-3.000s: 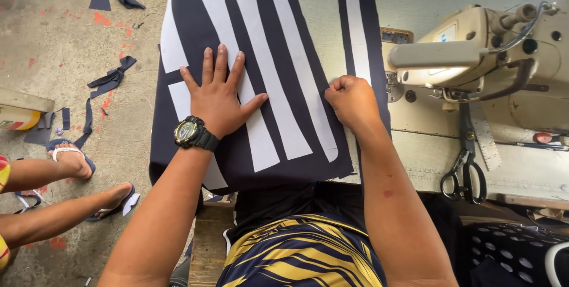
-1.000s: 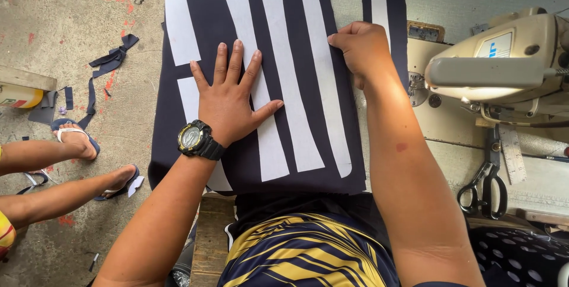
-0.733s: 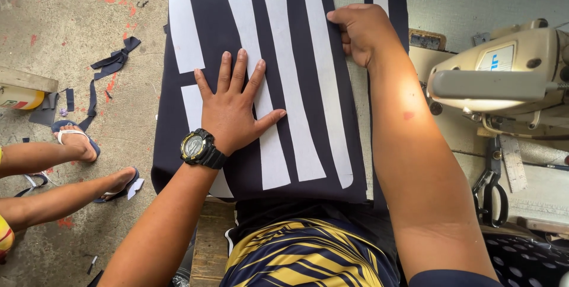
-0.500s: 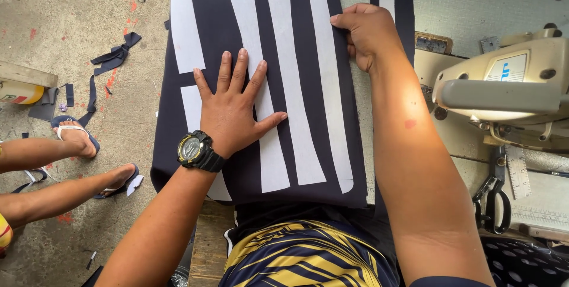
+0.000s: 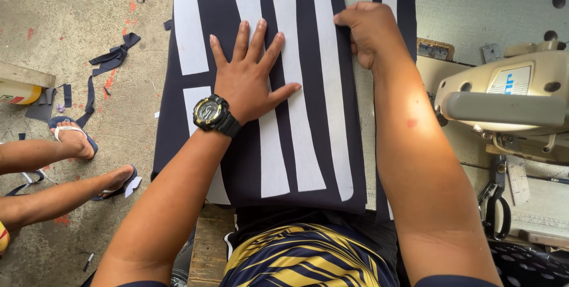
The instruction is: The person aligns white paper templates on a dark fabric sheet and uses scissors to cut along the template edges. They trim the fabric into several long strips, adjusting the material and templates as needed.
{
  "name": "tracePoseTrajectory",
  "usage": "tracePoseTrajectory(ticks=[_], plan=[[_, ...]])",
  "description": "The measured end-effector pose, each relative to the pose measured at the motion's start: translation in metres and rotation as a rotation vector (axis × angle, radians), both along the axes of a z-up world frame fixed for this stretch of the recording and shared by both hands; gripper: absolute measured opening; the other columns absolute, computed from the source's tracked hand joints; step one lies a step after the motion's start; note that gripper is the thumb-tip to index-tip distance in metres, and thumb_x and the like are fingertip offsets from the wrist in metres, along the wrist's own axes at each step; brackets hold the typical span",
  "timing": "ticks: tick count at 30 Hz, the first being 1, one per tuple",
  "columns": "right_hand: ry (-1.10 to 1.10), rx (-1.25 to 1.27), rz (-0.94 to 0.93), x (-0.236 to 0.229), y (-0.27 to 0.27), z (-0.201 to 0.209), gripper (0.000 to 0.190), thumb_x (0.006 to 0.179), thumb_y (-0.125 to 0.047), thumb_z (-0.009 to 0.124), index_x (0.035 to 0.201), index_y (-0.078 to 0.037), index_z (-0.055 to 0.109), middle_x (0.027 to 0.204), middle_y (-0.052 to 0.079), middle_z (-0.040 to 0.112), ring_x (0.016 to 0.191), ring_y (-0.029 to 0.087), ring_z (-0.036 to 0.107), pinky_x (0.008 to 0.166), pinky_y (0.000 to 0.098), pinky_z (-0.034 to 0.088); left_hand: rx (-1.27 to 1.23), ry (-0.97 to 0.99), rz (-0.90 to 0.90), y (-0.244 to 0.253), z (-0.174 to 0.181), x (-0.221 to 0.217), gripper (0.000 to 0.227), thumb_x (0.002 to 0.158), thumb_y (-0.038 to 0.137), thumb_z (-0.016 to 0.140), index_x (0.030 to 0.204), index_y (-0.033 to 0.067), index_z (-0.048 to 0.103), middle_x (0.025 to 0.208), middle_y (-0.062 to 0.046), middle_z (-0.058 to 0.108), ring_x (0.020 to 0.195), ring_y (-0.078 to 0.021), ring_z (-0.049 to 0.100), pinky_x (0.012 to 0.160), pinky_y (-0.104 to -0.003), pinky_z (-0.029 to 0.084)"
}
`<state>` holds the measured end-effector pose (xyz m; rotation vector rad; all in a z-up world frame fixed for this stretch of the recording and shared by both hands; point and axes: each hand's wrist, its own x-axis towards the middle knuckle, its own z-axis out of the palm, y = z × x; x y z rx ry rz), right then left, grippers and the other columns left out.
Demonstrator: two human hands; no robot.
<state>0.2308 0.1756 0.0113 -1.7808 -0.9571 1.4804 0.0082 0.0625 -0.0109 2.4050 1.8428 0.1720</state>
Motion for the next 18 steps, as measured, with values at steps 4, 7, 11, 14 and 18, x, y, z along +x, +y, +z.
tracePoseTrajectory(ticks=[4, 7, 11, 14, 18], plan=[[0.021, -0.013, -0.02, -0.006, 0.029, 0.0, 0.006, 0.087, -0.01, 0.071, 0.09, -0.013, 0.067, 0.063, -0.002, 0.053, 0.052, 0.008, 0.046, 0.046, 0.0262, 0.044, 0.017, -0.006, -0.005, -0.006, -0.002, 0.002, 0.092, 0.091, 0.082, 0.043, 0.162, 0.0261, 0.029, 0.169, -0.011, 0.018, 0.154, -0.0362, 0.011, 0.111, -0.079, 0.008], [-0.006, -0.022, -0.061, -0.011, 0.036, -0.003, 0.011, 0.086, -0.01, 0.075, 0.093, -0.015, 0.067, 0.063, -0.002, 0.057, 0.053, 0.007, 0.051, 0.045, 0.0259, 0.042, 0.029, -0.009, 0.004, -0.008, -0.005, -0.001, 0.093, 0.09, 0.083, 0.045, 0.162, 0.0261, 0.03, 0.169, -0.01, 0.019, 0.155, -0.0358, 0.013, 0.111, -0.079, 0.009], [0.008, 0.006, -0.117, -0.017, 0.025, 0.008, 0.015, 0.088, -0.008, 0.076, 0.082, -0.014, 0.064, 0.071, -0.001, 0.067, 0.062, 0.01, 0.065, 0.047, 0.0237, 0.048, 0.046, 0.004, 0.008, -0.008, -0.004, -0.001, 0.095, 0.089, 0.085, 0.048, 0.161, 0.0254, 0.031, 0.168, -0.01, 0.02, 0.154, -0.0373, 0.015, 0.109, -0.081, 0.013], [-0.051, 0.047, -0.122, -0.017, 0.025, 0.004, 0.016, 0.087, -0.009, 0.077, 0.078, -0.013, 0.064, 0.064, -0.002, 0.059, 0.053, 0.009, 0.054, 0.041, 0.025, 0.033, 0.054, 0.018, 0.013, -0.009, -0.004, -0.002, 0.096, 0.089, 0.086, 0.05, 0.162, 0.0261, 0.03, 0.169, -0.008, 0.02, 0.154, -0.036, 0.016, 0.108, -0.082, 0.016], [-0.099, 0.069, -0.119, -0.021, 0.026, 0.002, 0.02, 0.086, -0.008, 0.077, 0.074, -0.014, 0.062, 0.064, -0.002, 0.059, 0.055, 0.009, 0.055, 0.047, 0.0257, 0.046, 0.057, 0.019, 0.024, -0.01, -0.006, -0.002, 0.096, 0.09, 0.086, 0.049, 0.163, 0.0267, 0.029, 0.169, -0.007, 0.018, 0.155, -0.0342, 0.014, 0.109, -0.081, 0.016]])
